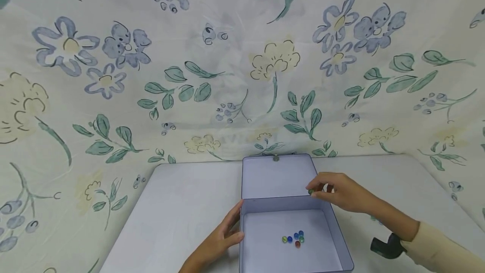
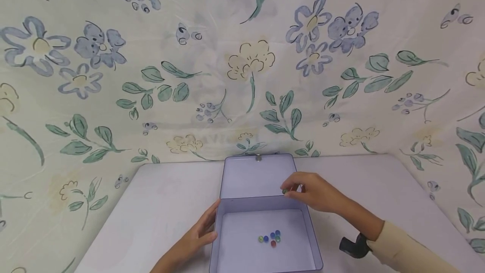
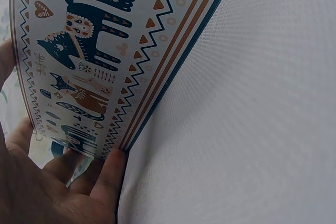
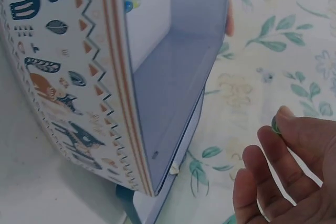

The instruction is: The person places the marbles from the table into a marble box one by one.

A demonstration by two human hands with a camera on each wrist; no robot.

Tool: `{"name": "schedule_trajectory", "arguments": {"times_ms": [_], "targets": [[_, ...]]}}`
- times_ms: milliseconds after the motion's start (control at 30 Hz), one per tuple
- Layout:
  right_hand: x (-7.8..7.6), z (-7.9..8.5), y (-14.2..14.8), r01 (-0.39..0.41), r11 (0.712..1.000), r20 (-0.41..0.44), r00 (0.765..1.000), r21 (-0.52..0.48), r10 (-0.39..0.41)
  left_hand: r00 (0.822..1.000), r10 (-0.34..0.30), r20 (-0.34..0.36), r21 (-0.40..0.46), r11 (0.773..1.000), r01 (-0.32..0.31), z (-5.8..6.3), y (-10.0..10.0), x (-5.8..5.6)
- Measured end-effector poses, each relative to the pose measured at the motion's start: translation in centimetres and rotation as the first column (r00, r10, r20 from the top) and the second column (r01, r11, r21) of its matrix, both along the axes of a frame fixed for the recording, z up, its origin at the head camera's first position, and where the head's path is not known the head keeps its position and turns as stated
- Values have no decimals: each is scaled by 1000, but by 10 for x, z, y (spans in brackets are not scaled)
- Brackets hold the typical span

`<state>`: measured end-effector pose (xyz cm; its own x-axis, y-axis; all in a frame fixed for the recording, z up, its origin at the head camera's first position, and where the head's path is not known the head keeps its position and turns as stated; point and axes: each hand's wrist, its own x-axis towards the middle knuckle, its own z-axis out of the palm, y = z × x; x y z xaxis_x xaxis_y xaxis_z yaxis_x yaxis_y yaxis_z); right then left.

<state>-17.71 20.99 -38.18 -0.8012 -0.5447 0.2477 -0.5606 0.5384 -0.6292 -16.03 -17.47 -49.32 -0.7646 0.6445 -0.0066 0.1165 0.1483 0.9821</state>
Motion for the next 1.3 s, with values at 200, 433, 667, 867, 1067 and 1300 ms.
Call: {"name": "schedule_trajectory", "arguments": {"times_ms": [200,433,667,867,1067,1300], "targets": [[-6,0,-12,-37,999,2,999,2,37,1000,-1,0,-2,1000,1,1,1,-1],[-9,2,-27,-73,997,41,996,10,73,1000,-5,-16,-9,1000,5,1,1,-1],[-12,4,-45,-127,991,48,991,29,126,1000,5,-23,-15,1000,-5,2,0,-1],[-12,1,-59,-180,983,76,981,26,178,1000,-16,-19,-3,1000,16,2,0,-1],[-14,-5,-69,-207,978,114,973,26,203,1000,-19,-18,6,1000,19,0,1,-1],[-18,-9,-81,-229,972,115,968,50,222,1000,-2,-5,2,1000,2,0,0,0]]}}
